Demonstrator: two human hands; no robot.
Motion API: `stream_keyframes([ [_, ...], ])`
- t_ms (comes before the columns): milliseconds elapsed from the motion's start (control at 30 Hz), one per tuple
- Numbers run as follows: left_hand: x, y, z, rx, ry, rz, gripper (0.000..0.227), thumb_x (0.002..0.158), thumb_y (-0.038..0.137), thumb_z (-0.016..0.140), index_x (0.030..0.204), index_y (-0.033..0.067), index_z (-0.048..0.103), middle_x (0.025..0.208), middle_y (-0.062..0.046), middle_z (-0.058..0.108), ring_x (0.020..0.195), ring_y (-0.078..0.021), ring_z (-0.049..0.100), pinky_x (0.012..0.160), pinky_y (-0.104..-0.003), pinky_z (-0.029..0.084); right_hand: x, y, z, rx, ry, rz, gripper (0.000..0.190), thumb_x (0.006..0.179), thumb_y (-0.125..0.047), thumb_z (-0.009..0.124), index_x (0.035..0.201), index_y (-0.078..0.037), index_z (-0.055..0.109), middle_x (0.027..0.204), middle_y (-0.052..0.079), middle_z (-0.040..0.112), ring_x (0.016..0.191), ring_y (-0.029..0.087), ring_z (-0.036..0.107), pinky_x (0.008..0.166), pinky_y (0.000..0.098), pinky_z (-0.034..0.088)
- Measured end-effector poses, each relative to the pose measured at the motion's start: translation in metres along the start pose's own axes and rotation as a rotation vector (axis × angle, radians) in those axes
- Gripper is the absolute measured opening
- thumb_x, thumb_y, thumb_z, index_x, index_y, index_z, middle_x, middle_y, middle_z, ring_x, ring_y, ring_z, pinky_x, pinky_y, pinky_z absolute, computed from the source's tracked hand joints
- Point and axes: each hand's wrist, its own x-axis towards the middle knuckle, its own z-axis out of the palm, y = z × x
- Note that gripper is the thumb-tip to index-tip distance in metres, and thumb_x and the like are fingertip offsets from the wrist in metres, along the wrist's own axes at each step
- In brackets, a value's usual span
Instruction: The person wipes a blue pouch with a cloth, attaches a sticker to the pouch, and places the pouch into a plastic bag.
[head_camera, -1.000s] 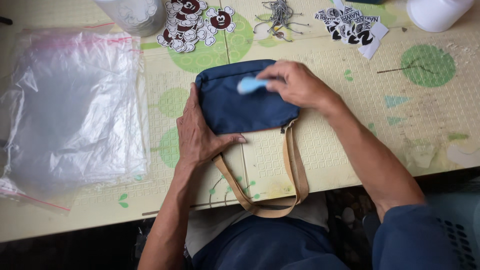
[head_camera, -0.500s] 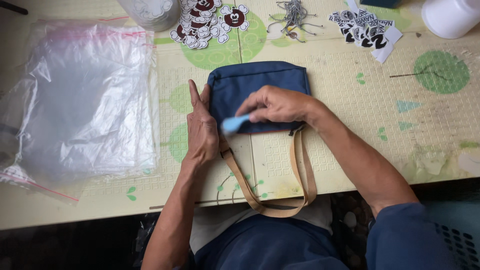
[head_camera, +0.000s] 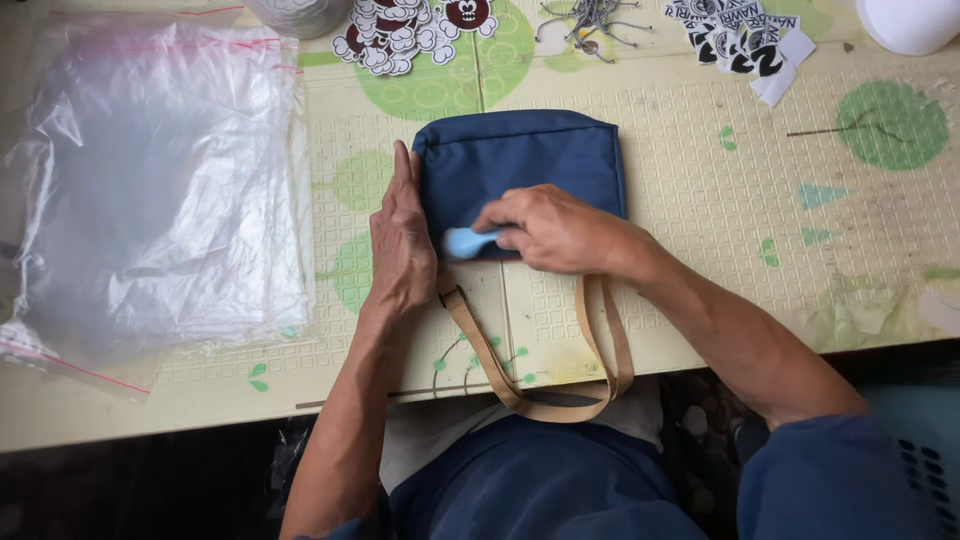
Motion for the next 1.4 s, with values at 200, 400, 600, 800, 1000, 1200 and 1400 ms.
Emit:
stream_keyframes([
  [200, 0.000, -0.007, 0.009, 0.137, 0.005, -0.021, 0.100, 0.093, 0.075, -0.016, 0.166, 0.0098, 0.002, 0.169, -0.013, 0.031, 0.155, -0.0368, 0.025, 0.116, -0.050, 0.028, -0.082, 0.022, -0.031, -0.235, -0.032, 0.298, 0.027, 0.097, -0.008, 0.059, 0.117, -0.008, 0.077, 0.097, 0.017, 0.073, 0.091, 0.033, 0.072, 0.084, 0.0444, 0.057],
  [400, -0.005, 0.020, -0.002, -0.139, 0.064, -0.040, 0.121, 0.074, 0.099, -0.012, 0.160, 0.0142, -0.015, 0.174, -0.018, 0.020, 0.125, -0.0310, 0.061, 0.105, -0.051, 0.026, -0.119, -0.010, -0.057, -0.549, 0.159, 0.499, 0.042, 0.100, -0.006, 0.047, 0.133, -0.020, 0.070, 0.099, 0.007, 0.070, 0.070, 0.032, 0.068, 0.060, 0.0491, 0.054],
  [600, -0.007, -0.001, 0.009, -0.167, 0.188, 0.103, 0.117, 0.077, 0.095, -0.013, 0.162, 0.0166, -0.026, 0.172, -0.012, -0.024, 0.162, -0.0472, 0.012, 0.124, -0.054, 0.035, -0.004, 0.025, 0.011, -0.011, 0.265, -0.240, 0.027, 0.093, 0.000, 0.067, 0.119, -0.004, 0.073, 0.099, 0.020, 0.071, 0.092, 0.040, 0.071, 0.082, 0.0461, 0.057],
  [800, -0.009, -0.001, 0.015, 0.222, 0.100, 0.203, 0.118, 0.085, 0.093, 0.004, 0.166, 0.0077, -0.008, 0.172, -0.026, -0.005, 0.157, -0.0499, 0.011, 0.121, -0.063, 0.026, 0.096, 0.066, 0.026, -0.175, 0.524, -0.345, 0.034, 0.096, -0.001, 0.064, 0.127, -0.013, 0.072, 0.094, 0.009, 0.064, 0.089, 0.032, 0.068, 0.080, 0.0405, 0.056],
  [1000, -0.003, 0.015, 0.021, 0.527, 0.003, 0.058, 0.103, 0.085, 0.080, 0.057, 0.156, 0.0071, 0.042, 0.164, -0.018, 0.035, 0.151, -0.0433, 0.029, 0.122, -0.056, 0.024, 0.087, 0.104, -0.009, -0.347, 0.535, -0.065, 0.022, 0.094, -0.011, 0.070, 0.113, -0.018, 0.079, 0.089, 0.009, 0.063, 0.085, 0.034, 0.071, 0.077, 0.0417, 0.059],
  [1200, -0.003, 0.015, 0.023, 0.539, 0.028, 0.065, 0.105, 0.085, 0.080, 0.059, 0.156, 0.0053, 0.042, 0.162, -0.020, 0.037, 0.150, -0.0449, 0.031, 0.121, -0.058, 0.025, -0.010, 0.131, -0.063, -0.310, 0.483, 0.188, 0.019, 0.095, -0.010, 0.071, 0.112, -0.011, 0.081, 0.091, 0.021, 0.068, 0.088, 0.041, 0.071, 0.080, 0.0478, 0.058],
  [1400, -0.003, 0.016, 0.024, 0.521, 0.025, 0.057, 0.106, 0.084, 0.080, 0.060, 0.156, 0.0039, 0.042, 0.163, -0.021, 0.035, 0.151, -0.0458, 0.027, 0.122, -0.058, 0.020, -0.086, 0.113, -0.062, -0.244, 0.545, 0.302, 0.023, 0.097, -0.002, 0.066, 0.116, -0.008, 0.079, 0.091, 0.023, 0.069, 0.085, 0.042, 0.069, 0.079, 0.0496, 0.054],
])
